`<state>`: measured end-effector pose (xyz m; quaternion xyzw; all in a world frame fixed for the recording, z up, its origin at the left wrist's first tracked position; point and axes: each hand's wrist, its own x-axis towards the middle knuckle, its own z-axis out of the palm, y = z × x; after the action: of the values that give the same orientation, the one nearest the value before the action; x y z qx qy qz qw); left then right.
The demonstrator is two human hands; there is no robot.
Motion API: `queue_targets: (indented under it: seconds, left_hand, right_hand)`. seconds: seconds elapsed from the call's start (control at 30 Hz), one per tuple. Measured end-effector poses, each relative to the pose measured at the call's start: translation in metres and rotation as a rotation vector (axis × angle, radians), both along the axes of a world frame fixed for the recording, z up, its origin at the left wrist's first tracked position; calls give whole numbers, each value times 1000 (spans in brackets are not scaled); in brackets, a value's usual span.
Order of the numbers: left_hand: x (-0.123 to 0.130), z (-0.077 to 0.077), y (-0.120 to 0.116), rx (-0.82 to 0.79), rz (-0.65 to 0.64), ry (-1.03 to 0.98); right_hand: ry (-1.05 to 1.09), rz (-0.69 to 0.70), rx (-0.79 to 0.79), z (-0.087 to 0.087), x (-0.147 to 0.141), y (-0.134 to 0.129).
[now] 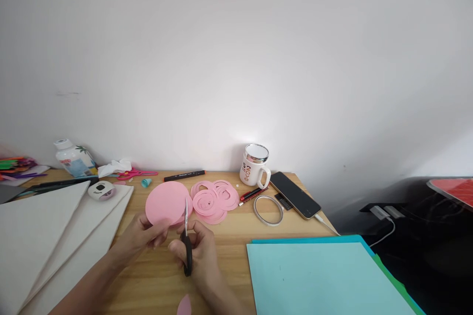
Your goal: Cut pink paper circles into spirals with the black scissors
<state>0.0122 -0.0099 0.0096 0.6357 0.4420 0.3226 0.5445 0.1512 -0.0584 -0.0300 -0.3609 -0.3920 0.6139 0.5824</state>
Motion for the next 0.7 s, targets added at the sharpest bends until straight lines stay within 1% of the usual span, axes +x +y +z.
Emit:
queue_targets:
  seconds: [0.13, 0.23, 0.4, 0.47, 0.57, 0.63, 0.7]
  left_hand:
    - [0, -3, 0, -15, 38, -40]
    - [3, -2, -2, -43, 63, -56]
    - [6, 3, -4, -44, 24, -59]
    - [6, 2, -4, -32, 11, -47]
    - [4, 1, -2, -19, -14, -24]
    - [3, 0, -2, -15, -21, -15]
    - [3, 0, -2, -16, -8, -5]
  right_hand:
    - [-21, -11, 0, 2, -3, -3]
    - [6, 6, -19, 1, -7, -5]
    - [40, 12, -27, 4, -10, -6]
    - [35, 31, 16, 9, -9, -5]
    - [103, 66, 145, 19, -4, -3]
    - [101, 65, 171, 24, -2, -2]
    - [75, 49, 163, 25, 0, -1]
